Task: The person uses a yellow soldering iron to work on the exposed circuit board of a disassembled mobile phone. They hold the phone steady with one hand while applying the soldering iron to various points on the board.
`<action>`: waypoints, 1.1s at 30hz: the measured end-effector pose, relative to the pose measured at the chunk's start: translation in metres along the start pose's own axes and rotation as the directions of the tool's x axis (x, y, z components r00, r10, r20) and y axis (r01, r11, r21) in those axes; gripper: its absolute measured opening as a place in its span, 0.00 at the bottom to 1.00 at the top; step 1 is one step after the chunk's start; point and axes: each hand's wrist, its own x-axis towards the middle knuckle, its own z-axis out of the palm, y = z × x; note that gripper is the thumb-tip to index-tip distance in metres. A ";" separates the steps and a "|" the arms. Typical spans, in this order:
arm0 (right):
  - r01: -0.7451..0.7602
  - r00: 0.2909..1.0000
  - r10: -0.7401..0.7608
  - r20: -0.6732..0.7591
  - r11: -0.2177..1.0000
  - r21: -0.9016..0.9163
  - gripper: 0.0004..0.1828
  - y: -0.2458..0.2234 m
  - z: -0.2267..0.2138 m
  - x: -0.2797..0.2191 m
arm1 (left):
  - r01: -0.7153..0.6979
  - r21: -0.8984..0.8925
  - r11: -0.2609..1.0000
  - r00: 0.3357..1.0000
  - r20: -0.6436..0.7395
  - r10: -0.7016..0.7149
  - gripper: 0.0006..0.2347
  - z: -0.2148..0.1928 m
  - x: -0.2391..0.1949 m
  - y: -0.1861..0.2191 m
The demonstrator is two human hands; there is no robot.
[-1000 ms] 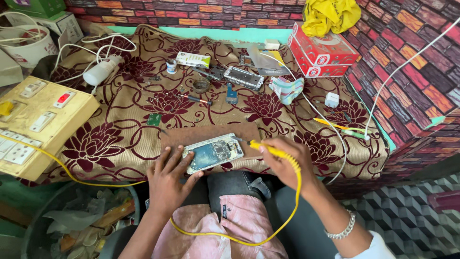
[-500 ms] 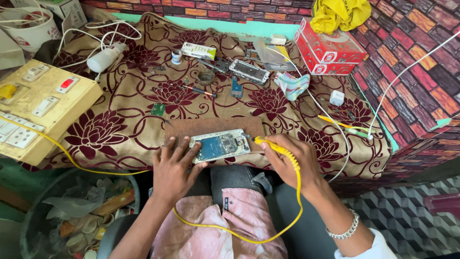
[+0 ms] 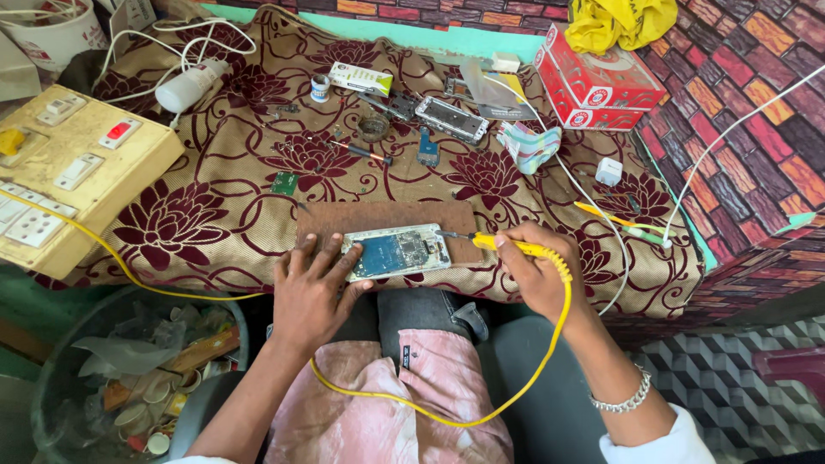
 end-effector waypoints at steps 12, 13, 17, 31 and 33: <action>0.434 0.896 -0.377 0.233 0.851 -0.294 0.08 -0.035 0.001 -0.006 | 0.002 0.009 1.000 1.000 -0.027 -0.002 0.24 -0.003 0.001 0.003; 0.425 0.902 -0.380 0.206 0.867 -0.262 0.07 -0.033 0.000 -0.002 | 0.000 0.013 1.000 1.000 -0.027 0.000 0.24 -0.003 0.002 0.003; 0.285 0.956 -0.271 0.115 0.950 -0.124 0.10 -0.011 -0.009 0.000 | 0.020 0.008 1.000 1.000 -0.014 -0.020 0.25 -0.002 0.001 0.002; -0.318 0.942 0.336 -0.004 0.894 0.315 0.13 0.072 -0.007 0.000 | 0.022 0.009 1.000 1.000 -0.022 -0.022 0.25 -0.003 0.001 0.003; -0.426 0.870 0.492 -0.028 0.779 0.460 0.10 0.080 -0.004 0.006 | 0.009 0.013 1.000 0.999 -0.043 -0.008 0.24 -0.002 0.003 0.002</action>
